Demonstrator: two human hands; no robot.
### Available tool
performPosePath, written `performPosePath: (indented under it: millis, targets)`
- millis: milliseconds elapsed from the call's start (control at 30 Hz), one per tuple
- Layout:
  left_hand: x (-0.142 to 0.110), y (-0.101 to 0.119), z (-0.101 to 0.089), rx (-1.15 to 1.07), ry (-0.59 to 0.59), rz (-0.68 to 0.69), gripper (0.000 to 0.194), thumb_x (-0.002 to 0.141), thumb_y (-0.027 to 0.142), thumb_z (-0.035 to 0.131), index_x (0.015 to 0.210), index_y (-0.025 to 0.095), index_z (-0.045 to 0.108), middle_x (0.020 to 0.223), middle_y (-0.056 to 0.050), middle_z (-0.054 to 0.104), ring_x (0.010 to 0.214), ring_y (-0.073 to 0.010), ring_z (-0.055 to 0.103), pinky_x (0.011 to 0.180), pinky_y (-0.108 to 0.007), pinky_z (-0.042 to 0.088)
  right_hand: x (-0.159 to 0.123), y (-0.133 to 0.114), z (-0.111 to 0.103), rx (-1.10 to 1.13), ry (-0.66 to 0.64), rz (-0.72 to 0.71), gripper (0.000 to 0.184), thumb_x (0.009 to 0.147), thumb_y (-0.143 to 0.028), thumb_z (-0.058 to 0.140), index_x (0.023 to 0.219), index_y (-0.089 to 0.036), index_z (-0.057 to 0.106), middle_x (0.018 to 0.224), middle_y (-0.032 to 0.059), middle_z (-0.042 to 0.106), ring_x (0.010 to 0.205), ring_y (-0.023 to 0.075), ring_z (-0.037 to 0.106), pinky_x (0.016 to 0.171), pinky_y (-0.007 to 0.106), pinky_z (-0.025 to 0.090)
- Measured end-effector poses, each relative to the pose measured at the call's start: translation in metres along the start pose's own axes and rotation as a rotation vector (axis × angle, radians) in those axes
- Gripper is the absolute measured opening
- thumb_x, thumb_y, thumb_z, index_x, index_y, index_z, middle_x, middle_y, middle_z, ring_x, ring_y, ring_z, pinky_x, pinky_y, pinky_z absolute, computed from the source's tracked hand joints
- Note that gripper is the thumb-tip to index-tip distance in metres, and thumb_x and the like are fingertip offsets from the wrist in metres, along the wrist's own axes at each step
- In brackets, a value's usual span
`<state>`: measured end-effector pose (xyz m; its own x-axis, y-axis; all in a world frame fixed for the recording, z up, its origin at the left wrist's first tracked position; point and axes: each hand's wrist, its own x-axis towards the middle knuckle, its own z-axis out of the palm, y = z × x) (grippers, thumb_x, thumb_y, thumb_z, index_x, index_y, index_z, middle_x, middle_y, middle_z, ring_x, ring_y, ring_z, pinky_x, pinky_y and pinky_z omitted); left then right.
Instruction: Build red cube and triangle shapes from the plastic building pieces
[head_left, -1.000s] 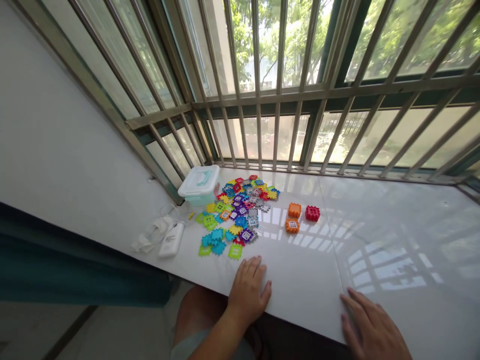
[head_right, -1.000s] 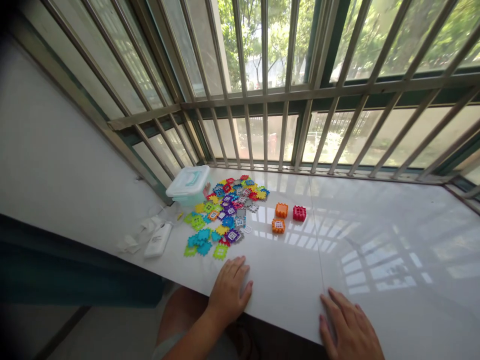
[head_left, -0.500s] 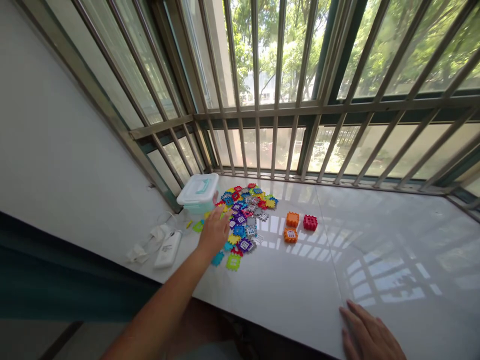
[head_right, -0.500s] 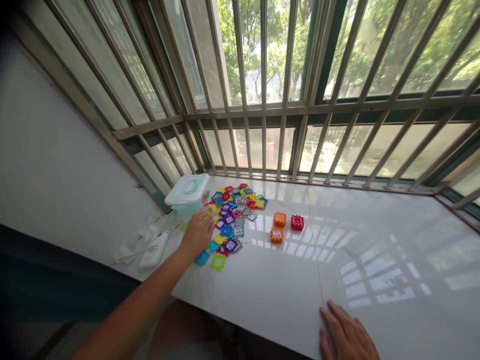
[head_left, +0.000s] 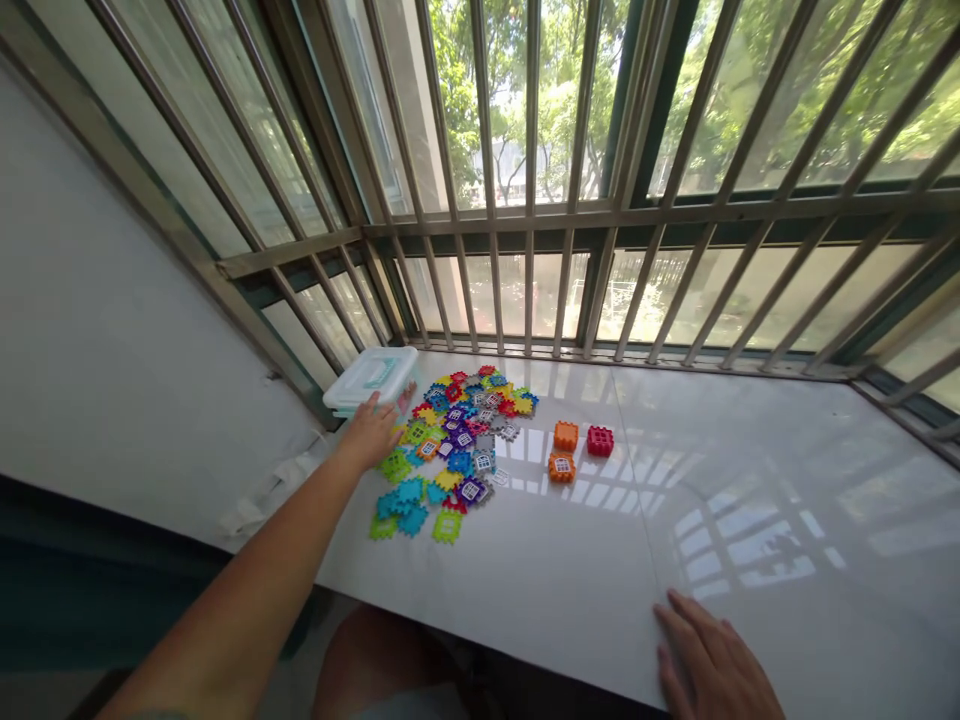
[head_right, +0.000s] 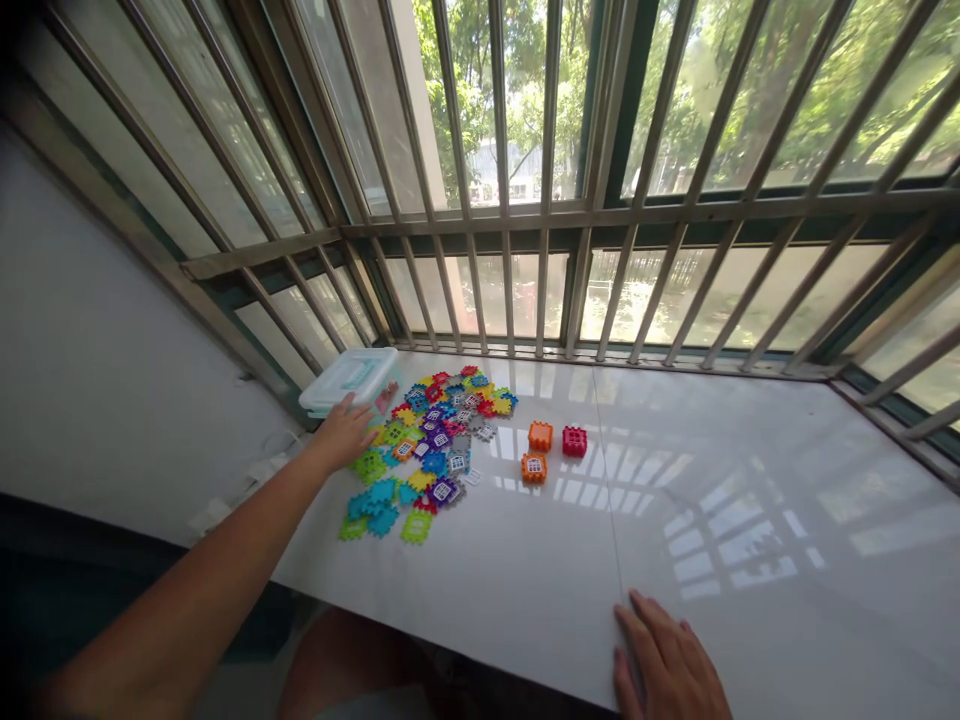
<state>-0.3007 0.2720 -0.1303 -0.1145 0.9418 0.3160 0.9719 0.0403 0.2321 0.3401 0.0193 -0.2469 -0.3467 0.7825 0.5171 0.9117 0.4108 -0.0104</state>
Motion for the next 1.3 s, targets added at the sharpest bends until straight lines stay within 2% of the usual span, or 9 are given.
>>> performPosePath:
  millis: [100, 167, 333, 500, 667, 767, 900, 1067, 1300]
  targets:
    - [-0.007, -0.014, -0.003, 0.144, -0.088, 0.089, 0.042, 0.088, 0.031, 0.067, 0.129, 0.022, 0.075, 0.154, -0.015, 0.068, 0.171, -0.0375, 0.021, 0.138, -0.061, 0.015, 0.001, 0.0, -0.001, 0.007, -0.004, 0.006, 0.046, 0.101, -0.044, 0.059, 0.144, -0.028, 0.063, 0.148, 0.0091, 0.072, 0.128, 0.0329, 0.072, 0.116, 0.054, 0.046]
    - [-0.016, -0.019, -0.003, 0.181, -0.077, 0.077, 0.044, 0.089, 0.029, 0.065, 0.132, 0.023, 0.074, 0.161, -0.014, 0.063, 0.171, -0.0386, 0.019, 0.137, -0.065, 0.014, 0.0, 0.0, -0.001, 0.007, -0.002, 0.008, 0.046, 0.101, -0.044, 0.058, 0.144, -0.029, 0.062, 0.148, 0.0091, 0.072, 0.128, 0.0333, 0.072, 0.116, 0.055, 0.047]
    - [-0.06, -0.009, 0.017, 0.14, -0.06, 0.04, 0.05, 0.101, 0.036, 0.051, 0.145, 0.017, 0.067, 0.172, -0.017, 0.051, 0.169, -0.0365, 0.026, 0.138, -0.059, 0.02, -0.003, 0.001, 0.003, 0.002, 0.004, 0.008, 0.047, 0.1, -0.044, 0.058, 0.144, -0.029, 0.063, 0.148, 0.0091, 0.072, 0.127, 0.0339, 0.072, 0.115, 0.055, 0.047]
    - [-0.094, 0.005, 0.049, 0.094, -0.084, -0.108, 0.065, 0.105, 0.048, 0.05, 0.162, 0.016, 0.053, 0.173, -0.019, 0.047, 0.17, -0.037, 0.026, 0.137, -0.058, 0.022, -0.003, 0.003, 0.005, 0.016, 0.009, 0.002, 0.047, 0.099, -0.043, 0.059, 0.143, -0.028, 0.063, 0.148, 0.0094, 0.071, 0.127, 0.0345, 0.072, 0.116, 0.056, 0.047]
    - [-0.083, 0.013, 0.064, 0.011, -0.042, -0.282, 0.077, 0.106, 0.056, 0.051, 0.166, 0.008, 0.048, 0.177, -0.027, 0.037, 0.168, -0.0437, 0.028, 0.135, -0.06, 0.025, -0.003, 0.003, 0.003, 0.009, -0.003, 0.007, 0.047, 0.1, -0.044, 0.058, 0.144, -0.028, 0.062, 0.148, 0.0099, 0.072, 0.127, 0.034, 0.071, 0.115, 0.055, 0.047]
    - [-0.073, 0.026, 0.071, -0.039, -0.031, -0.374, 0.077, 0.106, 0.056, 0.051, 0.165, 0.006, 0.05, 0.175, -0.03, 0.039, 0.164, -0.0449, 0.036, 0.134, -0.06, 0.028, -0.003, 0.003, 0.003, 0.009, 0.008, 0.003, 0.047, 0.1, -0.043, 0.059, 0.144, -0.028, 0.062, 0.146, 0.0099, 0.072, 0.126, 0.0338, 0.072, 0.114, 0.055, 0.049]
    - [-0.074, 0.054, 0.084, -0.05, -0.009, -0.402, 0.061, 0.109, 0.048, 0.044, 0.155, 0.012, 0.063, 0.173, -0.024, 0.046, 0.161, -0.0426, 0.041, 0.133, -0.061, 0.03, -0.003, 0.002, 0.004, 0.02, 0.013, 0.005, 0.049, 0.099, -0.042, 0.061, 0.145, -0.028, 0.063, 0.148, 0.0094, 0.071, 0.125, 0.034, 0.073, 0.116, 0.055, 0.048]
    - [-0.082, 0.085, 0.097, -0.066, 0.024, -0.432, 0.054, 0.108, 0.046, 0.047, 0.145, 0.015, 0.071, 0.174, -0.021, 0.047, 0.159, -0.042, 0.043, 0.132, -0.063, 0.029, -0.004, 0.0, 0.001, 0.027, -0.023, 0.033, 0.049, 0.099, -0.041, 0.06, 0.146, -0.028, 0.062, 0.154, 0.0088, 0.068, 0.131, 0.0345, 0.07, 0.12, 0.056, 0.045]
    - [-0.073, 0.091, 0.094, -0.11, 0.025, -0.498, 0.045, 0.106, 0.039, 0.051, 0.137, 0.016, 0.073, 0.172, -0.02, 0.05, 0.159, -0.0391, 0.044, 0.131, -0.059, 0.032, -0.003, -0.001, -0.003, 0.025, -0.049, 0.033, 0.049, 0.1, -0.041, 0.059, 0.147, -0.027, 0.061, 0.155, 0.0094, 0.067, 0.134, 0.0334, 0.067, 0.122, 0.056, 0.043]
